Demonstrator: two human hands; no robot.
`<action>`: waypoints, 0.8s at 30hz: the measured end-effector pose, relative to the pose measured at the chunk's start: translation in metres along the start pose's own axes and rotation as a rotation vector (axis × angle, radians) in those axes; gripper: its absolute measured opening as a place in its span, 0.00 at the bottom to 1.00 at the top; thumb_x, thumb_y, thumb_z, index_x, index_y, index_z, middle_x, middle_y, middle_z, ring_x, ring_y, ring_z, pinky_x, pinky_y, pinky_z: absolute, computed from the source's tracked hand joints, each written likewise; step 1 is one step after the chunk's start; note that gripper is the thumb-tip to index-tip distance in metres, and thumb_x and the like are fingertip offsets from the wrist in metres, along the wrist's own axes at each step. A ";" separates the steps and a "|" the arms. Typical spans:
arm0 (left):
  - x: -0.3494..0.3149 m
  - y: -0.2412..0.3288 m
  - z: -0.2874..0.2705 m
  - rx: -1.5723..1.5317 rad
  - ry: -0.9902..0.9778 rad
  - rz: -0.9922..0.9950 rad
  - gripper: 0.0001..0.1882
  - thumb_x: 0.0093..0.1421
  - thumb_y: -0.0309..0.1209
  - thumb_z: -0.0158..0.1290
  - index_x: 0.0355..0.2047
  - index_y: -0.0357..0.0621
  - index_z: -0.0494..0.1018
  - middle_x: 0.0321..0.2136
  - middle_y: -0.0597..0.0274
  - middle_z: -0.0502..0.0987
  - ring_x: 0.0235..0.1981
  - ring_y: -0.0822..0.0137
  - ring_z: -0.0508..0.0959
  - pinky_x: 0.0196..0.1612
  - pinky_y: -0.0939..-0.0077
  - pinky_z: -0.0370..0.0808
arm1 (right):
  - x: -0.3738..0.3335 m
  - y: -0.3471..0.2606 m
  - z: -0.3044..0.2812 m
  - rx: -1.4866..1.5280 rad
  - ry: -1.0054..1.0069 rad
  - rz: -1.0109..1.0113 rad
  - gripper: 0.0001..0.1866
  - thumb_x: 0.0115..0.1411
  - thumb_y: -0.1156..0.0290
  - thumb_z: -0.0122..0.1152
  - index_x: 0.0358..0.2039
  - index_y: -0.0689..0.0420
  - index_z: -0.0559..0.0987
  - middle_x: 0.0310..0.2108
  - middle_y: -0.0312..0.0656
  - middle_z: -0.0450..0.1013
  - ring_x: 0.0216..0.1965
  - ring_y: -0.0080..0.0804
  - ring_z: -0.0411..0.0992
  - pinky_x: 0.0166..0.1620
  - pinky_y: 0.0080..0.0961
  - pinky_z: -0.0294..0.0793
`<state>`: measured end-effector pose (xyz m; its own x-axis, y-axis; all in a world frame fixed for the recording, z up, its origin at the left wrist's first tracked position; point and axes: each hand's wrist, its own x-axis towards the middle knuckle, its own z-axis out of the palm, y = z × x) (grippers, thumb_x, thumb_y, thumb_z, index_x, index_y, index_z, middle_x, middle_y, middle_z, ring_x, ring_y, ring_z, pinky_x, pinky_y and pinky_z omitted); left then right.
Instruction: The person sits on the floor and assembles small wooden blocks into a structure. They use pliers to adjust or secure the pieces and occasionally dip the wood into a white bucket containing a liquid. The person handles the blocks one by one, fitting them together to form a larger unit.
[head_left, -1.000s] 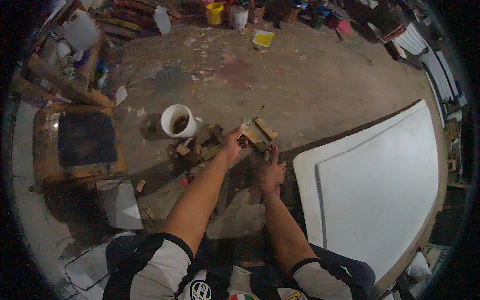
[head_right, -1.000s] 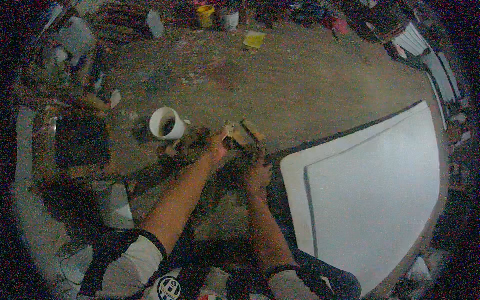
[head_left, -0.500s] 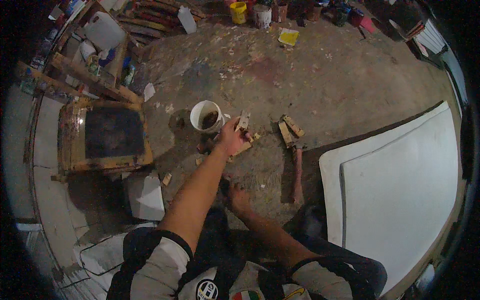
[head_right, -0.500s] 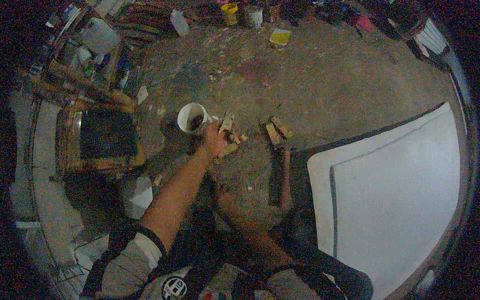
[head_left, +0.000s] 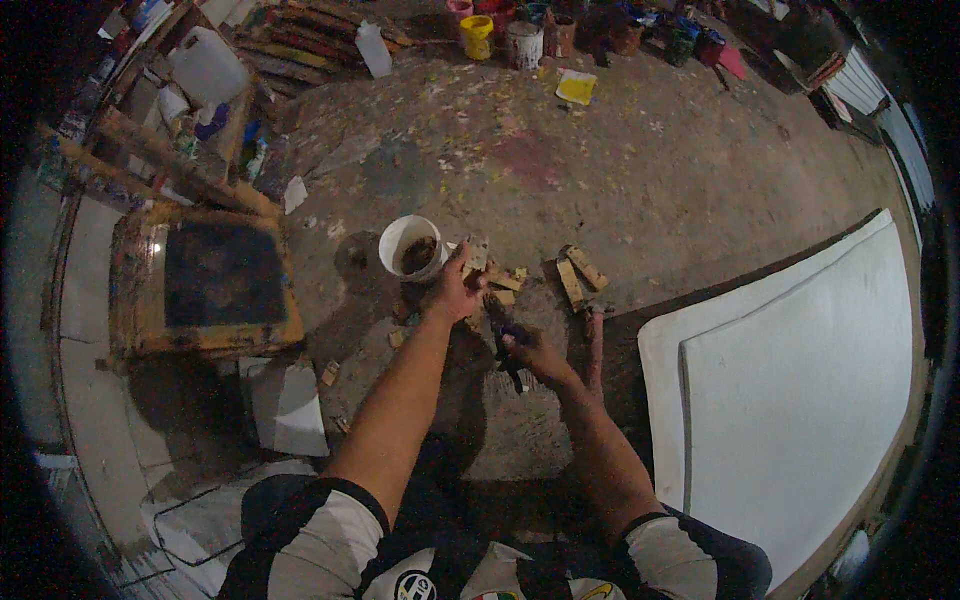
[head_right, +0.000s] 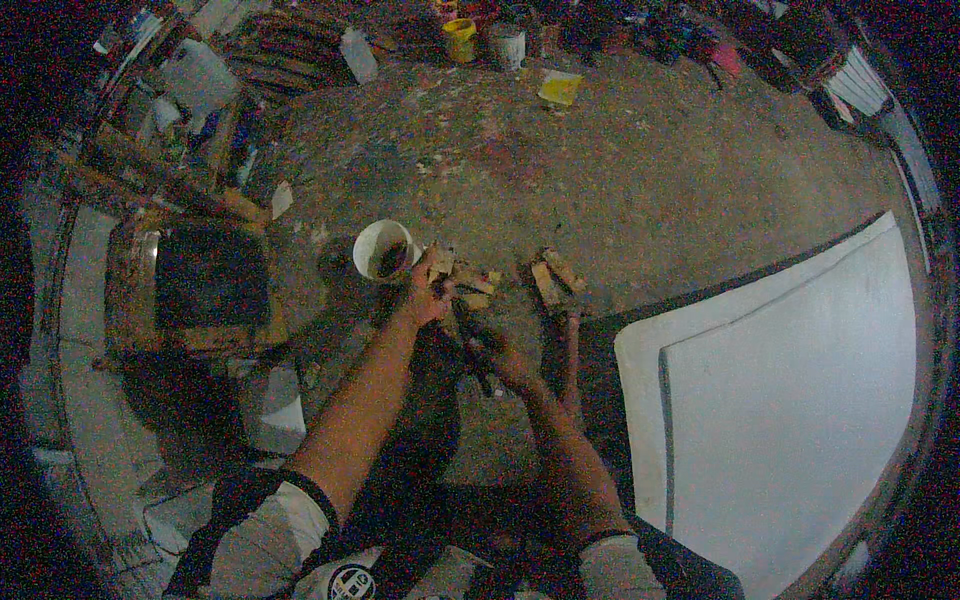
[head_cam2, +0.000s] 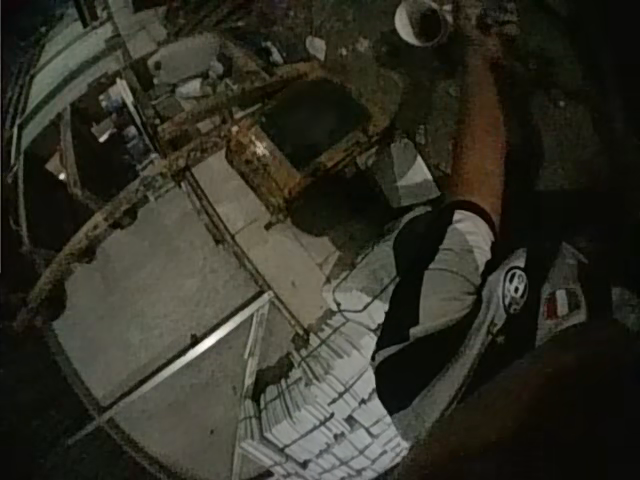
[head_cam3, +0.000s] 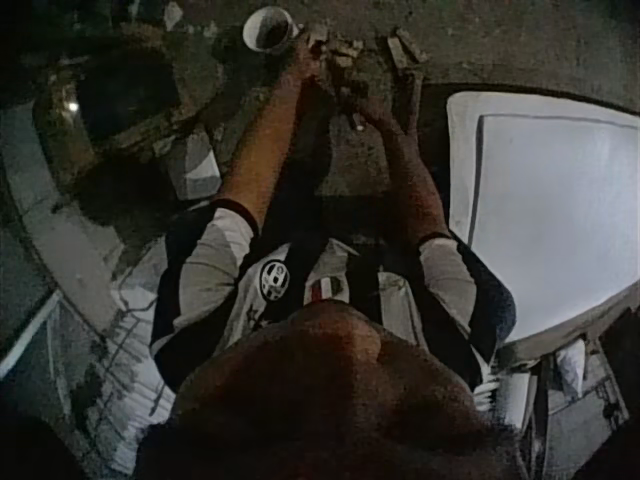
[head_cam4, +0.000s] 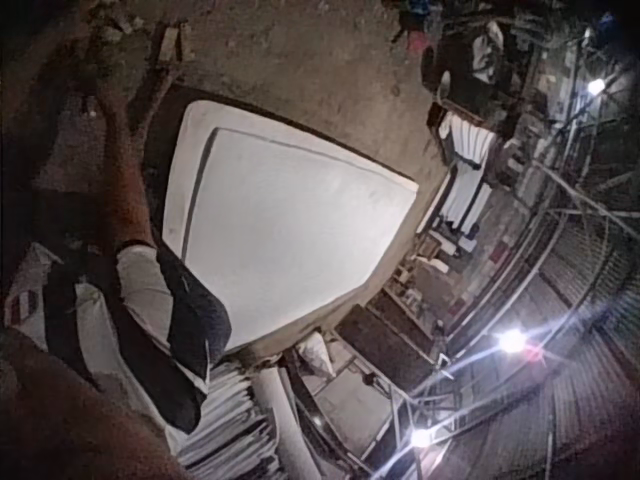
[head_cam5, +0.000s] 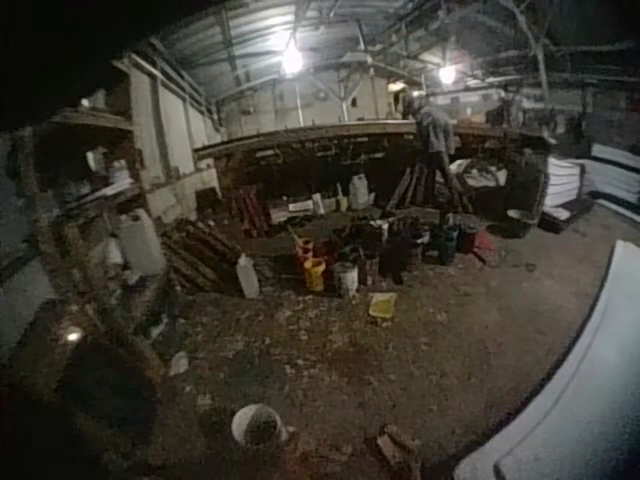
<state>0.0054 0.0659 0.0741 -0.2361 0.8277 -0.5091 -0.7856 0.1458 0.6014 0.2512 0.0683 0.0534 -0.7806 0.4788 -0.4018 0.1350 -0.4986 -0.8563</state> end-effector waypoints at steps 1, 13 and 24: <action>0.001 0.004 0.004 0.022 -0.039 0.009 0.19 0.72 0.50 0.49 0.50 0.49 0.72 0.30 0.63 0.77 0.23 0.68 0.72 0.25 0.70 0.67 | -0.003 -0.015 -0.004 -0.010 0.017 0.035 0.23 0.69 0.58 0.64 0.58 0.60 0.74 0.43 0.41 0.80 0.35 0.31 0.80 0.37 0.31 0.81; 0.002 -0.017 0.022 0.110 0.008 -0.014 0.18 0.72 0.43 0.49 0.57 0.53 0.76 0.45 0.66 0.83 0.39 0.69 0.85 0.40 0.72 0.83 | -0.001 -0.063 -0.014 0.193 -0.007 -0.002 0.24 0.72 0.57 0.60 0.61 0.58 0.75 0.47 0.41 0.80 0.42 0.32 0.81 0.44 0.34 0.83; -0.024 -0.007 0.050 0.311 0.022 -0.159 0.18 0.73 0.48 0.45 0.51 0.56 0.77 0.32 0.73 0.80 0.19 0.76 0.70 0.18 0.80 0.61 | 0.016 -0.032 -0.052 0.136 -0.075 0.067 0.33 0.70 0.47 0.58 0.65 0.58 0.68 0.51 0.54 0.79 0.44 0.44 0.82 0.44 0.41 0.81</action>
<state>0.0458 0.0719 0.1129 -0.1401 0.7701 -0.6224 -0.6022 0.4327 0.6710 0.2667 0.1295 0.0574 -0.8168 0.3886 -0.4265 0.1082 -0.6229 -0.7748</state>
